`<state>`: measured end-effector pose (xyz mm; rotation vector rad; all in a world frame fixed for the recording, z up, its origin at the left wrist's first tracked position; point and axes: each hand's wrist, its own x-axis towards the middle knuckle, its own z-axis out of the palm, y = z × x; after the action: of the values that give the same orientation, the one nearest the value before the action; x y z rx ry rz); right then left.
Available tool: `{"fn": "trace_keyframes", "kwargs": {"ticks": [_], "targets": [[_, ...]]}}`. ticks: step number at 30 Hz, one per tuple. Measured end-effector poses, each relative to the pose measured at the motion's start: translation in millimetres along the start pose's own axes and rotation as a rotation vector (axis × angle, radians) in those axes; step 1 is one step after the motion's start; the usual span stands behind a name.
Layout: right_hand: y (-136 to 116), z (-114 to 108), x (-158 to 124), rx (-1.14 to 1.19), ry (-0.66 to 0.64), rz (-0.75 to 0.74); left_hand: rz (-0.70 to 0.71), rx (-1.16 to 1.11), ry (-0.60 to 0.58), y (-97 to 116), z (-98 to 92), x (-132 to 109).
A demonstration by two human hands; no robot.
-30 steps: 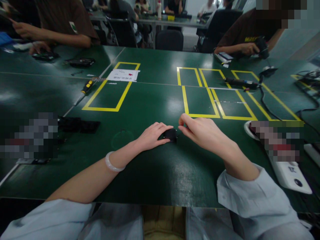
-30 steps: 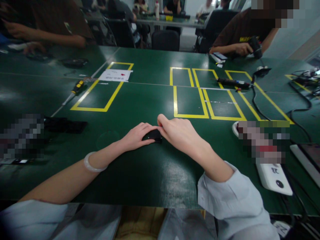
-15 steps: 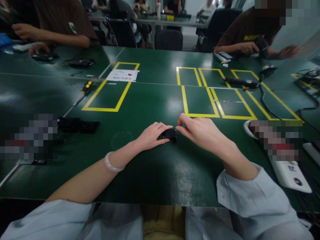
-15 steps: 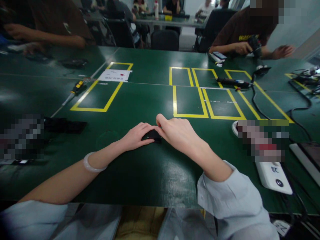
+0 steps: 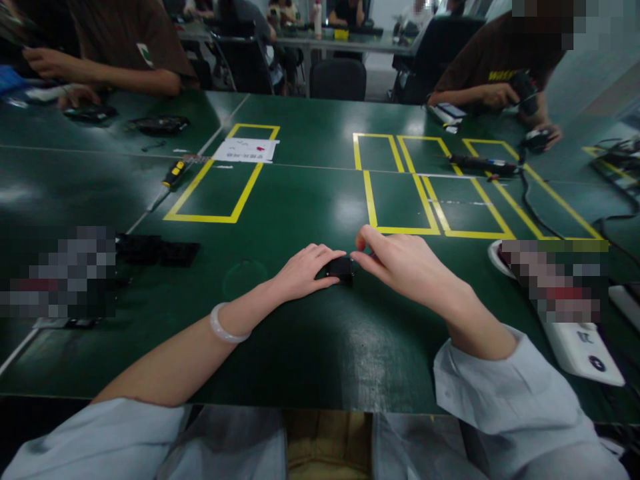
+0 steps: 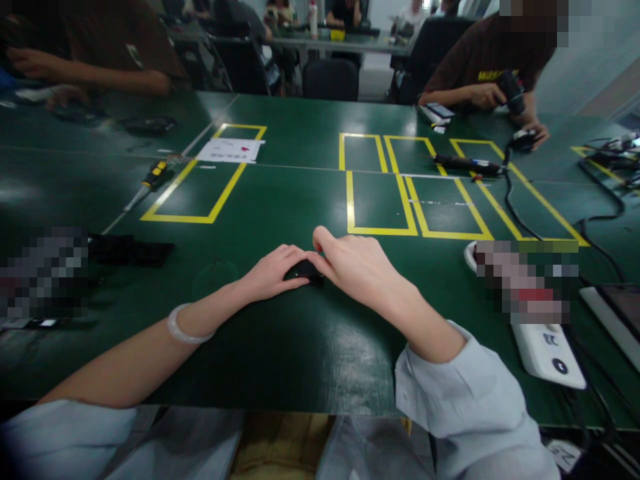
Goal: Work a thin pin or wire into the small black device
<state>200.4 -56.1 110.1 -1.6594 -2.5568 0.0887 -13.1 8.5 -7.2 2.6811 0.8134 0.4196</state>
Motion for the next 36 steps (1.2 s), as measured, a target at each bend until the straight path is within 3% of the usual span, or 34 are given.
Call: {"fn": "trace_keyframes", "kwargs": {"ticks": [36], "targets": [[0.6,1.5,-1.0,0.008,0.017,0.006,0.004,0.001,0.002,-1.1,1.1,0.6]]}}
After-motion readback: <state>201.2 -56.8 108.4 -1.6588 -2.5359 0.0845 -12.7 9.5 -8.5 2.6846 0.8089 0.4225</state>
